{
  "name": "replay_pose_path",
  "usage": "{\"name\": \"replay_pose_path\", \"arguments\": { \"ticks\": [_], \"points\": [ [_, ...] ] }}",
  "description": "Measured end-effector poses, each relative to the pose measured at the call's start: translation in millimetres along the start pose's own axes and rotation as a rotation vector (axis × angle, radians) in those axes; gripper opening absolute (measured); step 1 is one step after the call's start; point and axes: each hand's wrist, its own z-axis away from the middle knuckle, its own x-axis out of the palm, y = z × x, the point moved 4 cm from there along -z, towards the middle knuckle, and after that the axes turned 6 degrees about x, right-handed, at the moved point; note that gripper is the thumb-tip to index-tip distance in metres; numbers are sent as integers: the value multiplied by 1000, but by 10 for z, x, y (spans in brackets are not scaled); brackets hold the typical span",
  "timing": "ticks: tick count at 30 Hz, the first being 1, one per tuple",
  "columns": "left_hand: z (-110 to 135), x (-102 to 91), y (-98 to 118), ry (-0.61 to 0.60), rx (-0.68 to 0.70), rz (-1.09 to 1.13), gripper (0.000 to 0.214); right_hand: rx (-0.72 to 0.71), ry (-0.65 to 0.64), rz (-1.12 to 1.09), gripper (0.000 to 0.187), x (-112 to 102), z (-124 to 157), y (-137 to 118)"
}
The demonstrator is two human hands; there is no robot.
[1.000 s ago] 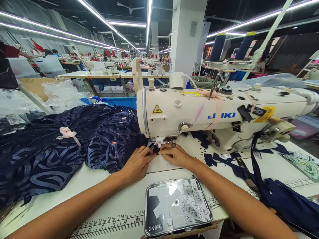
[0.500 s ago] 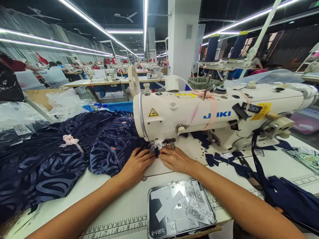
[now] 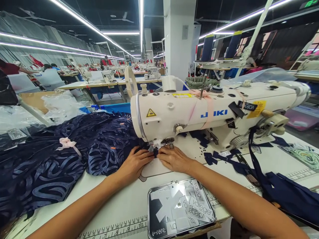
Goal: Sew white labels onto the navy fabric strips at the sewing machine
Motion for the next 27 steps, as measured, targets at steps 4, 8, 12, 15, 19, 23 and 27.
{"name": "replay_pose_path", "arguments": {
  "ticks": [4, 8, 12, 15, 19, 23, 27],
  "points": [
    [-19, -18, -18, -1, 0, 0, 42, 14, -7, 9, 27, 12, -5, 9],
    [-36, -24, -57, -6, 7, -9, 45, 39, 2, 23, 28, 12, 2, 29],
    [-65, -27, -124, 5, 18, -12, 47, 95, 1, -52, 27, 17, 6, 99],
    [-103, -31, -183, 21, 26, -5, 48, 182, -7, -183, 25, 82, -23, 214],
    [-140, -19, -223, 87, 39, -25, 42, 494, -4, -369, 25, 276, -110, 441],
    [-98, -11, -182, 231, 19, -136, 25, 635, -11, -328, 25, 390, -229, 521],
    [-37, -20, -106, 287, -60, -343, 22, 518, -46, -261, 21, 301, -276, 458]
  ]
}}
